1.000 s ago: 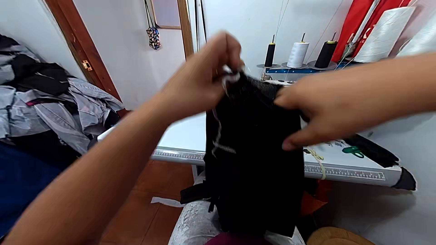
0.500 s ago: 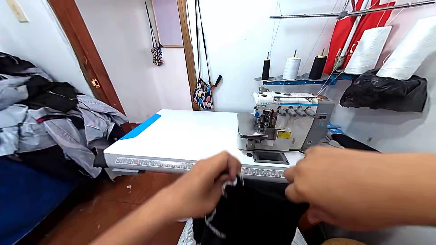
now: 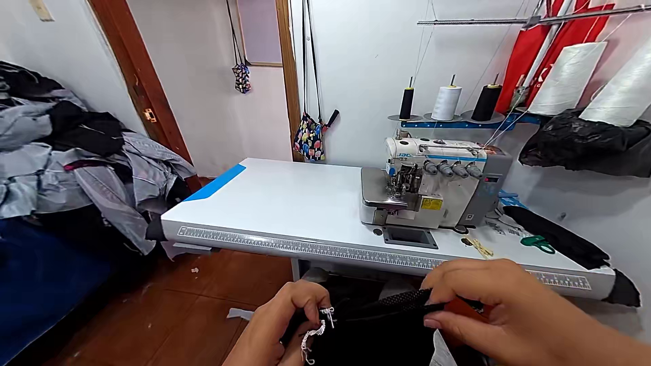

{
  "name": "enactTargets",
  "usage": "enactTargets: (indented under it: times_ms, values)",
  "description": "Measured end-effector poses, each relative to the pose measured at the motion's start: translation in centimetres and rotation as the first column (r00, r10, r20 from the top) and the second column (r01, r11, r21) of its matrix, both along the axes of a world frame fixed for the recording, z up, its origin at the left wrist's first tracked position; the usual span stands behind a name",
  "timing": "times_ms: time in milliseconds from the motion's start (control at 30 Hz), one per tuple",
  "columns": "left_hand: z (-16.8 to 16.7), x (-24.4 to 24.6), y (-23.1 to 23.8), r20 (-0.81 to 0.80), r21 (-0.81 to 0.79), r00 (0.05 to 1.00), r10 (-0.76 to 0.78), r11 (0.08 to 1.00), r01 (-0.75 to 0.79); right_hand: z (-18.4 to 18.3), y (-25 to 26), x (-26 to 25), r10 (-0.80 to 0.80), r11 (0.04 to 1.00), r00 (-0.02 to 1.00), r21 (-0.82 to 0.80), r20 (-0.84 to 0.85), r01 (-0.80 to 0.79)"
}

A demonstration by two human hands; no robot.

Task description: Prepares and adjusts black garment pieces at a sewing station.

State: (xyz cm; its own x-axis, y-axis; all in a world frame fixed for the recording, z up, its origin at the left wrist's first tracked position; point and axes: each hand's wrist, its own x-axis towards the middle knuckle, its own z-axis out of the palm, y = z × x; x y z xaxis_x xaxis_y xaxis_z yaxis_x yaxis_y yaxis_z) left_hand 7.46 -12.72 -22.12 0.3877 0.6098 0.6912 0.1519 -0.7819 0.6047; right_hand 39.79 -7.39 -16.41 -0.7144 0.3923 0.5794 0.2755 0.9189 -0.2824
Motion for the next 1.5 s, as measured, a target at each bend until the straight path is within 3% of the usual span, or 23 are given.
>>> enactTargets:
  times_ms: [133, 233, 367, 667, 833, 1033, 1200, 1400, 1500]
  values:
    - [-0.2, 0.1, -0.2, 0.010, -0.014, 1.000, 0.007, 1.000, -0.007, -1.8, -1.5, -0.7, -0.029, 0.954, 0.959, -0.295, -0.282, -0.058]
    - [-0.1, 0.2, -0.4, 0.041, -0.034, 0.999, 0.002, 0.999, -0.001, -2.4, -2.9, -1.9, -0.121, 0.875, 0.866, -0.465, -0.485, -0.138]
    - [-0.3, 0.4, -0.8, 0.079, -0.059, 0.996, -0.033, 0.998, 0.037, -3.3, -3.6, -3.2, -0.171, 0.882, 0.713, -0.428, -0.680, -0.197]
    - [-1.3, 1.3, -1.5, 0.255, 0.007, 0.963, -0.081, 0.997, 0.082, -3.6, -3.7, -5.9, -0.098, 0.943, 0.546, -0.253, -0.832, -0.217]
    - [-1.8, 1.9, -1.5, 0.433, 0.039, 0.899, -0.066, 0.998, 0.054, -3.7, -3.6, -6.9, -0.033, 0.965, 0.540, -0.167, -0.841, -0.201]
    - [-1.7, 2.5, -0.6, 0.417, 0.021, 0.906, 0.076, 0.995, -0.093, -3.7, -3.7, -7.0, 0.019, 0.986, 0.612, -0.086, -0.791, -0.142]
    - [-0.9, 3.0, -0.6, 0.345, 0.015, 0.928, 0.142, 0.988, -0.157, -4.1, -3.5, -7.1, 0.069, 0.994, 0.733, 0.111, -0.677, 0.009]
    - [-0.7, 3.7, -0.5, 0.419, 0.012, 0.904, 0.083, 0.995, -0.097, -4.1, -3.9, -7.3, 0.111, 0.992, 0.749, 0.114, -0.654, -0.048]
    - [-0.9, 3.5, -0.2, 0.419, 0.142, 0.908, -0.026, 0.989, -0.037, -4.3, -4.1, -7.2, 0.116, 0.991, 0.758, 0.121, -0.642, -0.050]
